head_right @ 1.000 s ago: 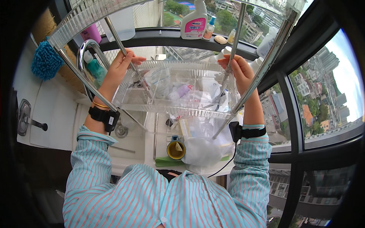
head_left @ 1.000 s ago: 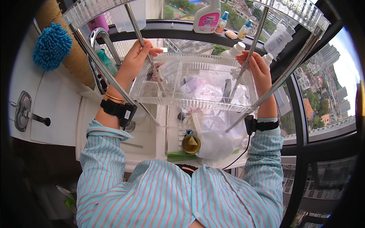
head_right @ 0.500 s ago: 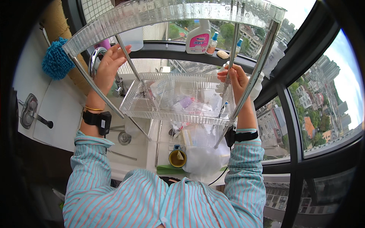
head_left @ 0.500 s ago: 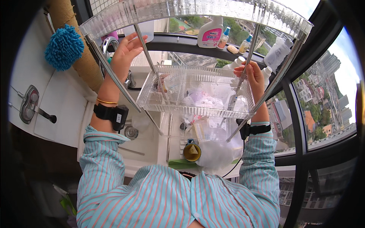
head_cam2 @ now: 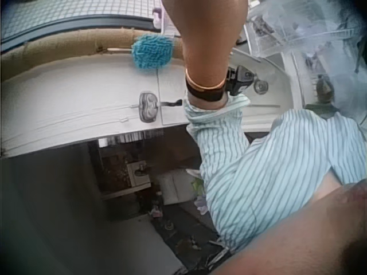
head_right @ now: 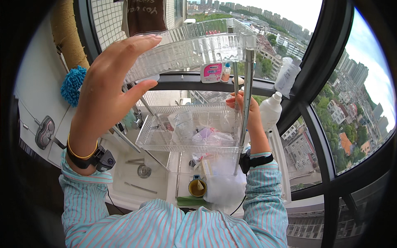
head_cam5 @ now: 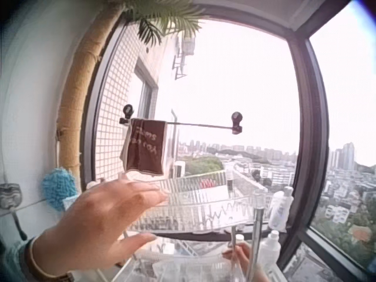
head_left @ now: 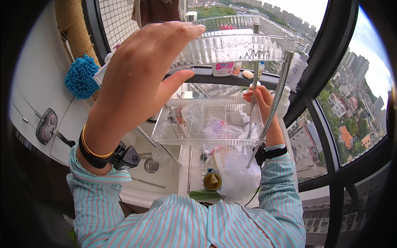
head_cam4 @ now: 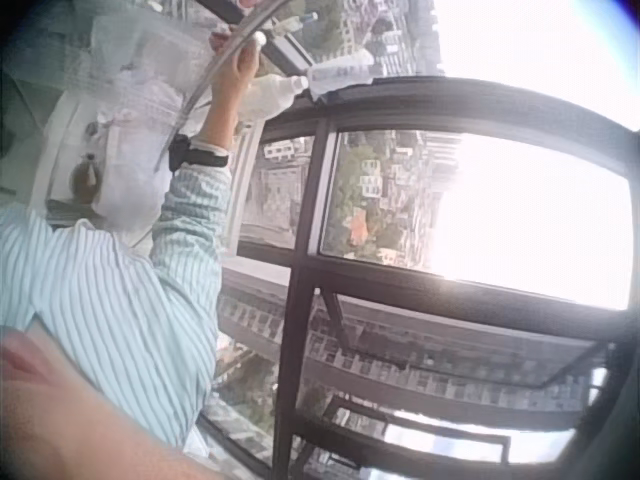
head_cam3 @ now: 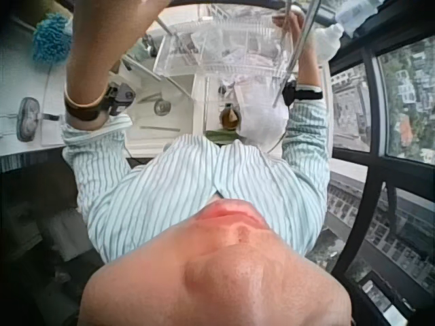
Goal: The person assembles a clear plastic shelf unit by inserting metal rods into plastic brackets and connecting them to form a frame. They repeatedly insert, remove, and reinsert the rods to fit the components together.
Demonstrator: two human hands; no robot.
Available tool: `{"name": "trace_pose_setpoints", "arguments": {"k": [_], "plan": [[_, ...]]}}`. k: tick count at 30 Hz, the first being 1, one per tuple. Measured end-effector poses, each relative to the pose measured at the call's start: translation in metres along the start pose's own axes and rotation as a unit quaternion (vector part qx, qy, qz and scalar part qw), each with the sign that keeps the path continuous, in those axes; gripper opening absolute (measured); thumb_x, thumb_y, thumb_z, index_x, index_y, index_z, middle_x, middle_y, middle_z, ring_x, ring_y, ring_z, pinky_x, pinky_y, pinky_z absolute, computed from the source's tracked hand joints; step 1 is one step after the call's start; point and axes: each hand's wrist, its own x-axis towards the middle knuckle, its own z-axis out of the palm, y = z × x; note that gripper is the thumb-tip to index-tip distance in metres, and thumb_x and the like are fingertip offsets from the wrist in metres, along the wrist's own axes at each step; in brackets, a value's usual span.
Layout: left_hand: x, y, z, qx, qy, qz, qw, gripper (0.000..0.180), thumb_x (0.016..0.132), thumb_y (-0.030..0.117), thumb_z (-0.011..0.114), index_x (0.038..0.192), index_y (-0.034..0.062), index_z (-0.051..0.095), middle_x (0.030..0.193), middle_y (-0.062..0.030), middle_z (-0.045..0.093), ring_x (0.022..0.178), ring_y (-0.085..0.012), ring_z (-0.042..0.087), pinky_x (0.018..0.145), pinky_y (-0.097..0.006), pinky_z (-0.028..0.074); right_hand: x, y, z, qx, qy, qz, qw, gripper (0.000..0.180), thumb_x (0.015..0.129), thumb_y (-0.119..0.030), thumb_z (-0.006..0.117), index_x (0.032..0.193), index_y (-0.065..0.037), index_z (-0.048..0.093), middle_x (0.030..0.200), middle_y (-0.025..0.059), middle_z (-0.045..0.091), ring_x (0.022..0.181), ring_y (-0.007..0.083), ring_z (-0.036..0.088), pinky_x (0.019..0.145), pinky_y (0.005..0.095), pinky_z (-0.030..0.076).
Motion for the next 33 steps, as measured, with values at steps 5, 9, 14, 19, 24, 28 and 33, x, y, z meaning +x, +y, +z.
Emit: {"name": "trace_pose_setpoints", "arguments": {"k": [5,9,14,19,24,28,33], "plan": [[0.005,0.003,0.024,-0.005,0.051,-0.019,0.999,0.04,0.085,0.006,0.081,0.12,0.0072,0.061,0.108,-0.0141,0.074,0.1,-0.0275,0.074,0.083,-0.035,0.059,-0.041,-0.041,0.004,-0.141,0.09,-0.112,0.979,0.031,0.112,-0.022,0.046,0.129,-0.001,0.062,0.117,0.0094,0.065,0.114,0.0162,0.061,0.1,0.0307,0.046],[0.004,-0.004,0.03,-0.004,0.041,-0.017,0.999,0.037,0.088,0.007,0.08,0.12,0.0071,0.062,0.109,-0.0137,0.075,0.101,-0.0264,0.074,0.086,-0.034,0.059,-0.102,-0.081,0.016,-0.121,-0.035,-0.106,0.986,0.033,0.112,-0.021,0.041,0.124,0.001,0.063,0.118,0.0097,0.064,0.117,0.019,0.059,0.106,0.0338,0.041],[0.008,-0.006,0.036,-0.002,0.037,-0.026,0.999,0.036,0.09,0.01,0.079,0.122,0.0087,0.063,0.11,-0.0137,0.075,0.101,-0.0264,0.074,0.089,-0.034,0.059,-0.126,-0.074,0.045,-0.125,0.035,-0.07,0.989,0.026,0.109,-0.014,0.045,0.12,0.0,0.064,0.1,0.0048,0.059,0.093,0.0117,0.057,0.089,0.0276,0.044],[0.021,-0.008,0.028,-0.029,0.027,-0.078,0.996,0.032,0.086,0.01,0.079,0.11,0.0058,0.058,0.096,-0.0167,0.069,0.09,-0.0309,0.071,0.078,-0.038,0.054,-0.114,-0.061,0.047,-0.12,0.074,-0.106,0.984,0.043,0.114,-0.034,0.039,0.135,-0.002,0.058,0.084,-0.0009,0.056,0.078,0.0078,0.053,0.077,0.0245,0.045],[0.025,-0.013,0.009,0.005,0.065,-0.083,0.994,0.03,0.081,0.004,0.079,0.1,0.0018,0.055,0.087,-0.0166,0.066,0.082,-0.0333,0.07,0.071,-0.039,0.052,-0.113,-0.036,0.053,-0.188,0.157,-0.174,0.954,0.084,0.103,-0.067,0.04,0.161,-0.007,0.029,0.153,0.0155,0.039,0.138,0.0283,0.043,0.118,0.0458,0.029],[0.022,-0.02,-0.01,-0.022,0.084,-0.065,0.994,0.03,0.08,0.003,0.079,0.099,0.0029,0.055,0.085,-0.015,0.066,0.079,-0.0304,0.07,0.07,-0.038,0.052,-0.153,-0.011,0.045,-0.173,0.12,-0.055,0.976,0.093,0.095,-0.072,0.052,0.159,-0.008,0.029,0.148,0.0156,0.044,0.133,0.0259,0.048,0.111,0.0447,0.038],[0.007,-0.017,-0.014,-0.043,0.069,-0.098,0.992,0.027,0.081,0.003,0.076,0.098,0.0044,0.056,0.082,-0.0137,0.067,0.077,-0.0313,0.071,0.067,-0.038,0.053,-0.173,0.004,0.058,-0.023,-0.009,-0.032,0.999,0.078,0.099,-0.046,0.066,0.157,-0.007,0.031,0.112,0.0144,0.067,0.092,0.0201,0.068,0.083,0.0352,0.055]]}}
